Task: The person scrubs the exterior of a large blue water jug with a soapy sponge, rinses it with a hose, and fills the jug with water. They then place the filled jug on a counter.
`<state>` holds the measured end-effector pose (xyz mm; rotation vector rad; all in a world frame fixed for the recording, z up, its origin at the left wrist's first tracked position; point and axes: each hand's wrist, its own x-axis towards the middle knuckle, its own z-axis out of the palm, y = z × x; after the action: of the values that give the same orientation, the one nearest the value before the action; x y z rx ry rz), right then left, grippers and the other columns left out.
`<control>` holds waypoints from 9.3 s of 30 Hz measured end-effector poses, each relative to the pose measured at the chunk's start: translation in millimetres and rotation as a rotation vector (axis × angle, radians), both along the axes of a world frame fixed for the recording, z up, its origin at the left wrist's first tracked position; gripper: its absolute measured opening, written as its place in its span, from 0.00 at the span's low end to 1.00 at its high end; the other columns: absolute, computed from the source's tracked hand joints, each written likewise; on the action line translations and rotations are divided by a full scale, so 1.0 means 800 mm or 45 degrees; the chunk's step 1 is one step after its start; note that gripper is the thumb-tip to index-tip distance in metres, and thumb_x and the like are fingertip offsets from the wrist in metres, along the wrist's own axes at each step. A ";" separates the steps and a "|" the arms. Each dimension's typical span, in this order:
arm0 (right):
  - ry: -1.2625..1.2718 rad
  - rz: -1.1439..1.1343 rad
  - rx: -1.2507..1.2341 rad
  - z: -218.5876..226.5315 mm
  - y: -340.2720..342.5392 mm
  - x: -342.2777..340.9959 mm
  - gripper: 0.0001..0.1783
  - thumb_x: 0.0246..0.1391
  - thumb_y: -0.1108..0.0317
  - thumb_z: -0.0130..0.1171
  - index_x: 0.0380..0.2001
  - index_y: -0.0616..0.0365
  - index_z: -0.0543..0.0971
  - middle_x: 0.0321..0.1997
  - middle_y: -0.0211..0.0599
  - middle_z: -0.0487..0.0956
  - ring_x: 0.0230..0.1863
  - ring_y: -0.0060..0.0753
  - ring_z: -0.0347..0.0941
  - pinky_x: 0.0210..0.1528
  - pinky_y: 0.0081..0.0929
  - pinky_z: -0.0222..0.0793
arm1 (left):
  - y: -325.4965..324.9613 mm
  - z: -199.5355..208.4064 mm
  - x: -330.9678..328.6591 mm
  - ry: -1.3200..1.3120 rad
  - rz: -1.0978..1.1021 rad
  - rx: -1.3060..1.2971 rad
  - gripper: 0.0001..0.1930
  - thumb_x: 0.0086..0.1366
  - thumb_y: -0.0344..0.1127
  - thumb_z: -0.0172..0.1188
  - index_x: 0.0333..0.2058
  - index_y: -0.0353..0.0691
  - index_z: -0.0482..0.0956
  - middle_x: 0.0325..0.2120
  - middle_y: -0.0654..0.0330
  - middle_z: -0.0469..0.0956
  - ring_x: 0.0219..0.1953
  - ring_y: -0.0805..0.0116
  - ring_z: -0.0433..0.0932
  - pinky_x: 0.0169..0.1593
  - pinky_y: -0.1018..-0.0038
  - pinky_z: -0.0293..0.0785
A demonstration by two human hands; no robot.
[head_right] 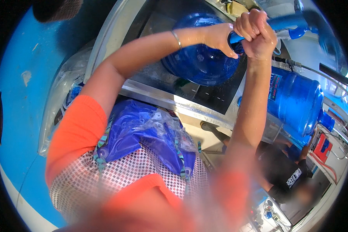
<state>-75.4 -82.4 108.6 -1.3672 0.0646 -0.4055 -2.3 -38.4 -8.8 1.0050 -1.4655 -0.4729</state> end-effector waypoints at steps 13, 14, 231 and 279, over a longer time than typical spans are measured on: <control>-0.013 -0.190 -0.200 0.005 0.014 -0.025 0.25 0.61 0.52 0.54 0.16 0.51 0.61 0.14 0.23 0.55 0.17 0.20 0.48 0.22 0.24 0.44 | 0.024 0.025 -0.021 0.041 -0.004 0.136 0.34 0.35 0.47 0.78 0.42 0.36 0.79 0.38 0.47 0.80 0.43 0.50 0.79 0.48 0.64 0.74; -0.014 -0.381 -0.172 0.003 0.010 -0.024 0.24 0.61 0.53 0.55 0.16 0.51 0.62 0.14 0.23 0.55 0.17 0.21 0.48 0.22 0.23 0.44 | 0.020 0.023 -0.029 0.132 0.111 0.059 0.33 0.36 0.48 0.77 0.41 0.37 0.79 0.37 0.47 0.80 0.41 0.50 0.80 0.46 0.63 0.75; -0.160 -0.525 -0.085 0.027 0.019 -0.026 0.23 0.61 0.56 0.55 0.16 0.52 0.63 0.14 0.22 0.57 0.16 0.20 0.49 0.20 0.23 0.46 | 0.055 0.058 -0.079 0.211 0.612 0.098 0.40 0.41 0.42 0.75 0.51 0.36 0.64 0.48 0.47 0.68 0.52 0.48 0.66 0.54 0.59 0.64; 0.510 -0.984 -1.084 0.041 0.045 0.037 0.13 0.56 0.62 0.58 0.36 0.61 0.78 0.34 0.50 0.76 0.36 0.45 0.73 0.37 0.36 0.67 | 0.020 0.026 0.042 0.172 0.099 0.271 0.21 0.44 0.35 0.76 0.36 0.33 0.81 0.35 0.57 0.83 0.38 0.71 0.80 0.43 0.74 0.75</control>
<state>-46.1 -46.1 141.6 -2.2358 0.8506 -0.8535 31.6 -22.6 12.1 1.1701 -1.2700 -0.6379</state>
